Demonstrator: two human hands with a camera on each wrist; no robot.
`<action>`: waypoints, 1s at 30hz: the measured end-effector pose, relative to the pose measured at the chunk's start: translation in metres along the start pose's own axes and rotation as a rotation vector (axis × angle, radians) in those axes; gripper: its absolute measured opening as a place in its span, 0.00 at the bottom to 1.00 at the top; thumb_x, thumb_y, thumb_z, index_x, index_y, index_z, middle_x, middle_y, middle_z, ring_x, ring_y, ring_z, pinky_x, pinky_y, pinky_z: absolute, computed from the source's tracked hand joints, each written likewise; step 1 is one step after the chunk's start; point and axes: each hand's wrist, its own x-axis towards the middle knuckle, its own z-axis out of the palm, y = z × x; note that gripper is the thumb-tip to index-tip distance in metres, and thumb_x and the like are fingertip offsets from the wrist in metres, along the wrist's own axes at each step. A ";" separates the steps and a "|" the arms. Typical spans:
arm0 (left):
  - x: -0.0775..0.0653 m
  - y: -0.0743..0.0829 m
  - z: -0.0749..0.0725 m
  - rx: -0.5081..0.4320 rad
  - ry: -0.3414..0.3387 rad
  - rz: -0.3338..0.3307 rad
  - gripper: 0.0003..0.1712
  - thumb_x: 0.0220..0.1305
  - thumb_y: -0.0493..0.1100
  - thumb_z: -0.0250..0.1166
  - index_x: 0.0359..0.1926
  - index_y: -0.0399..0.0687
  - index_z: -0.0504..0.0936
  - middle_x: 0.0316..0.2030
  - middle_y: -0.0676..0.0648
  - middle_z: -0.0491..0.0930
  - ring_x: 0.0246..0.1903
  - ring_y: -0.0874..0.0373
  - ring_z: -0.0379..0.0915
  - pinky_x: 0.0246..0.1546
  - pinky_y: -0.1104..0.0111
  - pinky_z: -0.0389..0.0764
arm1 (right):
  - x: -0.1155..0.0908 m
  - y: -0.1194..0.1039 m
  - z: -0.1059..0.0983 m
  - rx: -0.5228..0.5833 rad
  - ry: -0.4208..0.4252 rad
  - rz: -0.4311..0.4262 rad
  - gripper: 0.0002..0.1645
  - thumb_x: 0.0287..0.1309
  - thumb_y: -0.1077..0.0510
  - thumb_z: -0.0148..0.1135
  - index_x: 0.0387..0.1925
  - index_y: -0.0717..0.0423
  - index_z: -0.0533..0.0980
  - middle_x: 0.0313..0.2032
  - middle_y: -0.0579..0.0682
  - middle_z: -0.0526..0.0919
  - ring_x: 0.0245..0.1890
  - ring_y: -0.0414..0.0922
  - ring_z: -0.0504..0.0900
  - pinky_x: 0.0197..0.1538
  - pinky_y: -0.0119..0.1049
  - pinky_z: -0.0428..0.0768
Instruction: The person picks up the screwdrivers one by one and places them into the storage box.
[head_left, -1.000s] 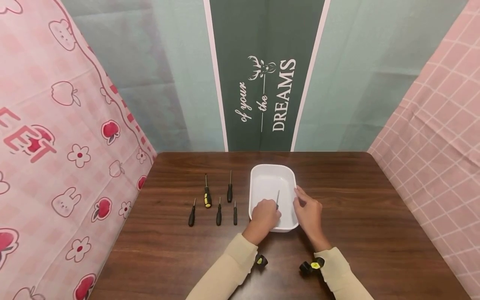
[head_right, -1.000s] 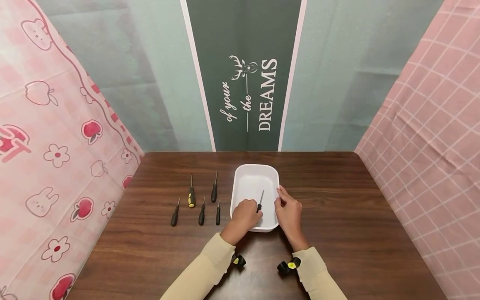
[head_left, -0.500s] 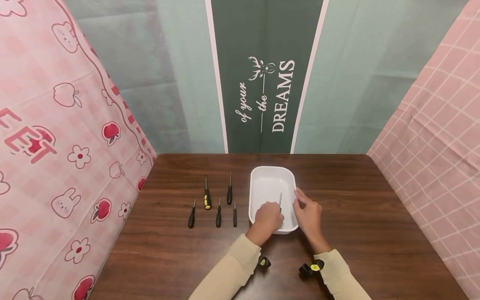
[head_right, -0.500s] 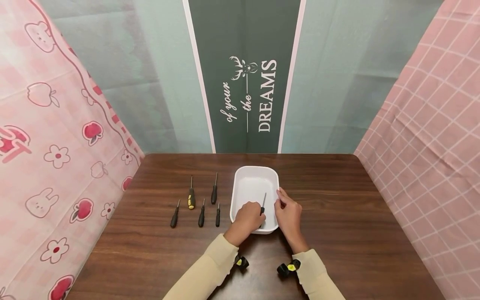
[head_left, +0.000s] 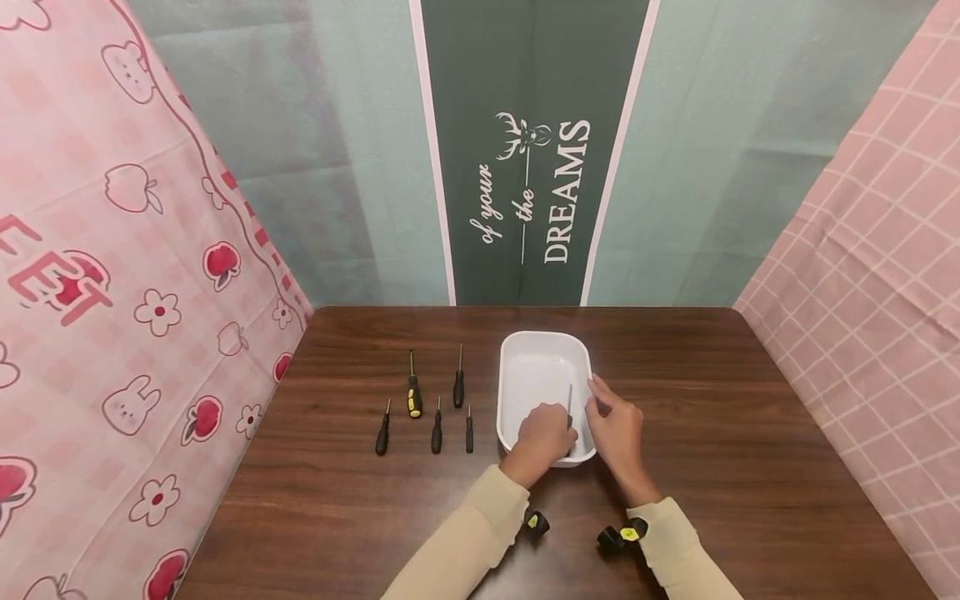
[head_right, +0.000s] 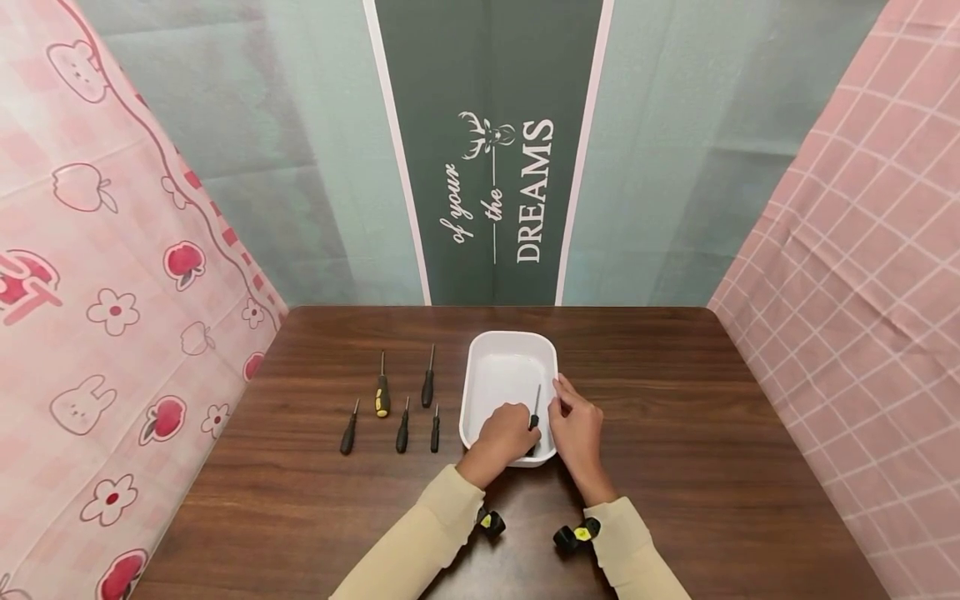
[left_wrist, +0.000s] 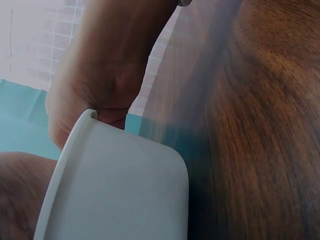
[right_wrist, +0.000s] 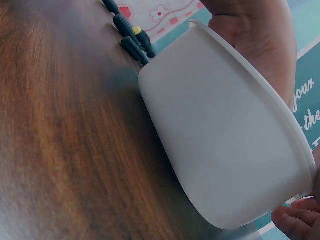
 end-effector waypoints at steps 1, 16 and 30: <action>0.000 0.000 0.000 -0.002 -0.005 -0.001 0.15 0.67 0.49 0.66 0.27 0.47 0.79 0.20 0.51 0.74 0.21 0.58 0.70 0.24 0.68 0.73 | 0.000 0.000 0.000 0.001 -0.001 -0.001 0.17 0.59 0.70 0.65 0.51 0.65 0.83 0.54 0.57 0.84 0.55 0.56 0.82 0.49 0.50 0.80; 0.001 0.002 -0.002 -0.024 0.037 0.062 0.15 0.67 0.50 0.66 0.27 0.46 0.80 0.21 0.50 0.77 0.20 0.58 0.71 0.23 0.65 0.74 | 0.003 -0.004 -0.004 0.004 -0.009 -0.005 0.17 0.59 0.70 0.65 0.51 0.65 0.83 0.54 0.57 0.83 0.55 0.57 0.82 0.47 0.43 0.80; -0.014 -0.003 -0.018 -0.010 0.209 0.173 0.16 0.68 0.50 0.65 0.23 0.53 0.81 0.18 0.54 0.78 0.19 0.61 0.70 0.20 0.68 0.70 | 0.003 -0.002 -0.003 -0.010 0.000 -0.007 0.17 0.58 0.70 0.65 0.51 0.64 0.84 0.54 0.56 0.84 0.55 0.55 0.82 0.48 0.21 0.76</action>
